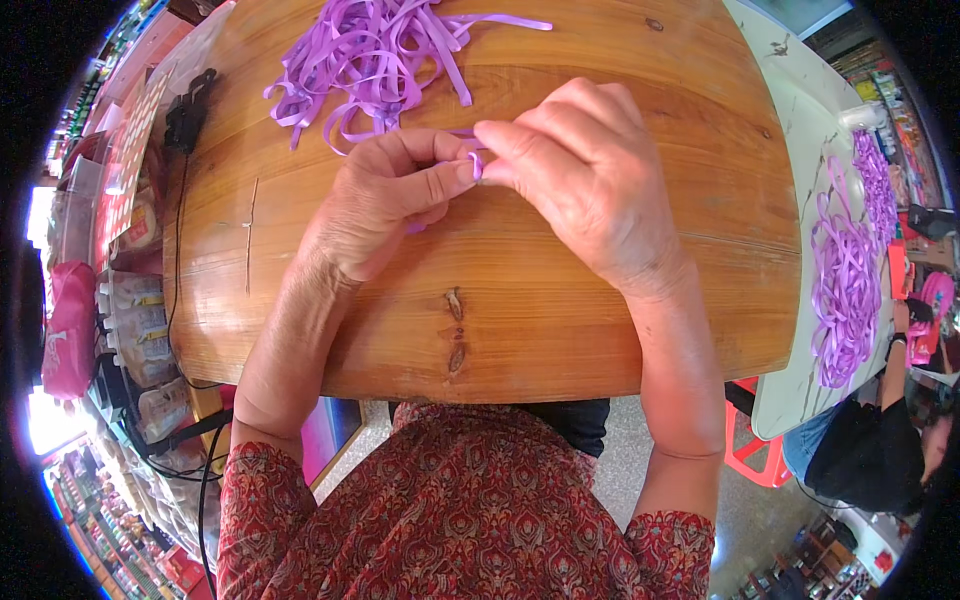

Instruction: The person picks up a purple ribbon and rolls it into a small cylinder by hand, repeating the process with several more ribbons to form a flower.

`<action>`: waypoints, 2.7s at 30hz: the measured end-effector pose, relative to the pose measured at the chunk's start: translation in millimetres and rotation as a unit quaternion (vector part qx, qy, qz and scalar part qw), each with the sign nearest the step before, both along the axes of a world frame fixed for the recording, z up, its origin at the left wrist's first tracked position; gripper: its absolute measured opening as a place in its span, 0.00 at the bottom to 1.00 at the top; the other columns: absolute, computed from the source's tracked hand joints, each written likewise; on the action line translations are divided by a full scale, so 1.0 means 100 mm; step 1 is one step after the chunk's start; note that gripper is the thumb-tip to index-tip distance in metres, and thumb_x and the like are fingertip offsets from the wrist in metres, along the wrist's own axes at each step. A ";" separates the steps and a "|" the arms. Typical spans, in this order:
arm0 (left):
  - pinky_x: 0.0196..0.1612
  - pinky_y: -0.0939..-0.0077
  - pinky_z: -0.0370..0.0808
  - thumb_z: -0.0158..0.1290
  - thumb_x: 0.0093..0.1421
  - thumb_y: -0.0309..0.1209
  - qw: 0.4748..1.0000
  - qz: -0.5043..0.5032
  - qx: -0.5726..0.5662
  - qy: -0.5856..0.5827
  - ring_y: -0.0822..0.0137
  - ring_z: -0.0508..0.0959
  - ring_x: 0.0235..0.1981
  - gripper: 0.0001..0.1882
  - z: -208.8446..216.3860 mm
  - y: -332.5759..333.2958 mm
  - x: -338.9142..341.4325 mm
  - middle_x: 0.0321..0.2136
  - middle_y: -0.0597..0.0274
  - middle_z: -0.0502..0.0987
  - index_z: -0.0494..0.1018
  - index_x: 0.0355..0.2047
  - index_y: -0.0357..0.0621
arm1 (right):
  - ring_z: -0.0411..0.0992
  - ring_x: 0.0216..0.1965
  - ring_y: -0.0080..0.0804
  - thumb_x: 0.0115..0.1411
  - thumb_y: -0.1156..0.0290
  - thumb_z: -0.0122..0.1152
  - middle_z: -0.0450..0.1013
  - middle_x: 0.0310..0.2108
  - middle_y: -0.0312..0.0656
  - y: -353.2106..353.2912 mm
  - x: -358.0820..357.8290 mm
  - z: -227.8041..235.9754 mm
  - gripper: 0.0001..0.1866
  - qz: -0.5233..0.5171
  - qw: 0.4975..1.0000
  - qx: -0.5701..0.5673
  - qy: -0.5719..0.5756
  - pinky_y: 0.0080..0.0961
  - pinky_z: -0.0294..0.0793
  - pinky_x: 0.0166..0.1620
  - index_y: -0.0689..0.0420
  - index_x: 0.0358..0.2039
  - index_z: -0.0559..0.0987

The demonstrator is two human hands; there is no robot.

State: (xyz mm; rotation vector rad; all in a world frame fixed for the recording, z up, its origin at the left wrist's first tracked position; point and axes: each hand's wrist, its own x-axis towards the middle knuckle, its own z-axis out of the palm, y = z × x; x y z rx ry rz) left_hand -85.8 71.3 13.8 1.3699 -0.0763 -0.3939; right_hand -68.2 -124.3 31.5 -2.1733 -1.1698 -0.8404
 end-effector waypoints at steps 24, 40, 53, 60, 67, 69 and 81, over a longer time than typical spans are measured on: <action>0.24 0.91 0.58 0.58 0.58 0.29 0.993 0.091 -0.037 -0.073 0.87 0.63 0.23 0.06 0.03 -0.15 -0.12 0.24 0.79 0.70 0.74 0.35 0.43 | 0.65 0.29 0.12 0.57 0.78 0.60 0.71 0.28 0.29 0.09 -0.14 -0.04 0.02 0.018 0.855 0.264 0.445 0.11 0.63 0.33 0.61 0.31 0.77; 0.25 0.87 0.60 0.57 0.58 0.25 0.959 0.006 -0.284 0.000 0.82 0.67 0.24 0.05 -0.09 -0.06 -0.04 0.29 0.71 0.77 0.77 0.35 0.43 | 0.67 0.34 0.20 0.59 0.79 0.58 0.72 0.32 0.34 0.10 -0.16 0.00 0.04 0.056 0.801 0.303 0.514 0.15 0.66 0.39 0.63 0.35 0.76; 0.22 0.85 0.56 0.57 0.59 0.27 0.957 0.016 -0.288 -0.003 0.82 0.60 0.19 0.04 -0.11 -0.10 -0.05 0.24 0.75 0.73 0.77 0.35 0.43 | 0.70 0.35 0.28 0.52 0.88 0.60 0.74 0.33 0.41 0.11 -0.09 0.01 0.10 0.065 0.968 0.166 0.177 0.19 0.69 0.38 0.65 0.36 0.78; 0.21 0.87 0.56 0.58 0.58 0.27 0.966 0.029 -0.259 -0.003 0.82 0.62 0.19 0.05 -0.09 -0.10 -0.07 0.23 0.74 0.74 0.77 0.35 0.42 | 0.70 0.34 0.28 0.49 0.88 0.63 0.73 0.31 0.41 0.08 -0.09 0.06 0.10 0.069 0.966 0.163 0.189 0.19 0.69 0.36 0.64 0.33 0.79; 0.21 0.87 0.57 0.58 0.57 0.27 0.968 0.013 -0.252 0.003 0.82 0.63 0.19 0.06 -0.08 -0.10 -0.06 0.25 0.72 0.75 0.77 0.36 0.41 | 0.69 0.32 0.27 0.48 0.89 0.61 0.72 0.29 0.41 0.06 -0.10 0.03 0.09 0.060 0.970 0.158 0.174 0.19 0.68 0.35 0.64 0.29 0.77; 0.22 0.89 0.59 0.59 0.57 0.26 0.965 0.001 -0.262 0.009 0.83 0.65 0.21 0.07 -0.06 -0.10 -0.08 0.26 0.72 0.76 0.77 0.36 0.41 | 0.69 0.33 0.25 0.50 0.90 0.58 0.71 0.30 0.40 0.06 -0.09 0.00 0.09 0.087 0.956 0.191 0.205 0.18 0.67 0.36 0.65 0.31 0.77; 0.34 0.88 0.69 0.59 0.56 0.26 0.982 0.054 -0.180 -0.032 0.81 0.75 0.33 0.07 0.03 -0.12 -0.15 0.33 0.68 0.80 0.79 0.36 0.42 | 0.68 0.33 0.18 0.56 0.83 0.59 0.72 0.30 0.34 0.09 -0.12 -0.04 0.04 0.120 0.815 0.378 0.422 0.16 0.68 0.38 0.64 0.33 0.76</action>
